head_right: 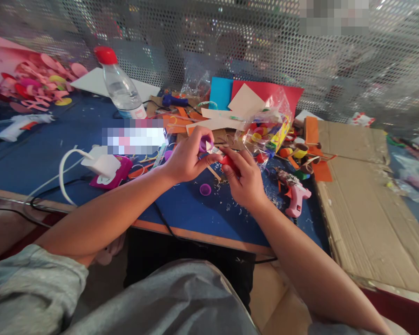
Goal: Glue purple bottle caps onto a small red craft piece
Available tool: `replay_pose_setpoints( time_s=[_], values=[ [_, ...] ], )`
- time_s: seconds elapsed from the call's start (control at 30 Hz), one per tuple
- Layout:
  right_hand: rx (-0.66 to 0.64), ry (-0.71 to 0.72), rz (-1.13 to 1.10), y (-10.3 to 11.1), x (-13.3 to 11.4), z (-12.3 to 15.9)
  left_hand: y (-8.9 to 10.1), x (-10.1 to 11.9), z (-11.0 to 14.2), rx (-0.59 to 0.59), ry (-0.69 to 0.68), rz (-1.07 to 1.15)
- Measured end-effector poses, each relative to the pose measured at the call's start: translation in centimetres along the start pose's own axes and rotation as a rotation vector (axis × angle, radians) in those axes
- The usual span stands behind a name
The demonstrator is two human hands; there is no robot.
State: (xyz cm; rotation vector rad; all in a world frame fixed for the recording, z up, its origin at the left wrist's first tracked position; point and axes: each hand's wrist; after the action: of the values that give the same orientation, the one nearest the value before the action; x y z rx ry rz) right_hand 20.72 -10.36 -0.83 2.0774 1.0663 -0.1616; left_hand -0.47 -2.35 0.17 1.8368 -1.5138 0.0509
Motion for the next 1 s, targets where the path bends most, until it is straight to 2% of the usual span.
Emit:
replay_pose_setpoints(
  time_s=[0.13,0.43,0.93,1.0],
  values=[
    [0.000,0.000,0.003,0.0,0.0,0.1,0.1,0.3,-0.1,-0.026,-0.019,0.027],
    [-0.004,0.004,-0.014,0.0,0.0,0.0,0.5,1.4,-0.2,-0.035,0.038,0.067],
    [-0.019,0.004,-0.022,0.1,0.0,0.0,1.0,1.6,-0.3,-0.120,0.084,0.146],
    [-0.021,-0.001,-0.023,0.1,0.0,-0.1,0.8,1.5,-0.2,-0.101,0.092,0.128]
  ],
)
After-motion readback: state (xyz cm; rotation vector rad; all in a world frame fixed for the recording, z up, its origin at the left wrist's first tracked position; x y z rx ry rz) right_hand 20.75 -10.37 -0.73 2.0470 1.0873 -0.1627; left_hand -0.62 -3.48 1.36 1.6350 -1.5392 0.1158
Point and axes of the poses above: each hand's wrist, its own z-axis away from the middle knuckle, its own y-axis out of the back of the hand, x = y × z, and after that the axes turned 6 degrees about y, right-handed
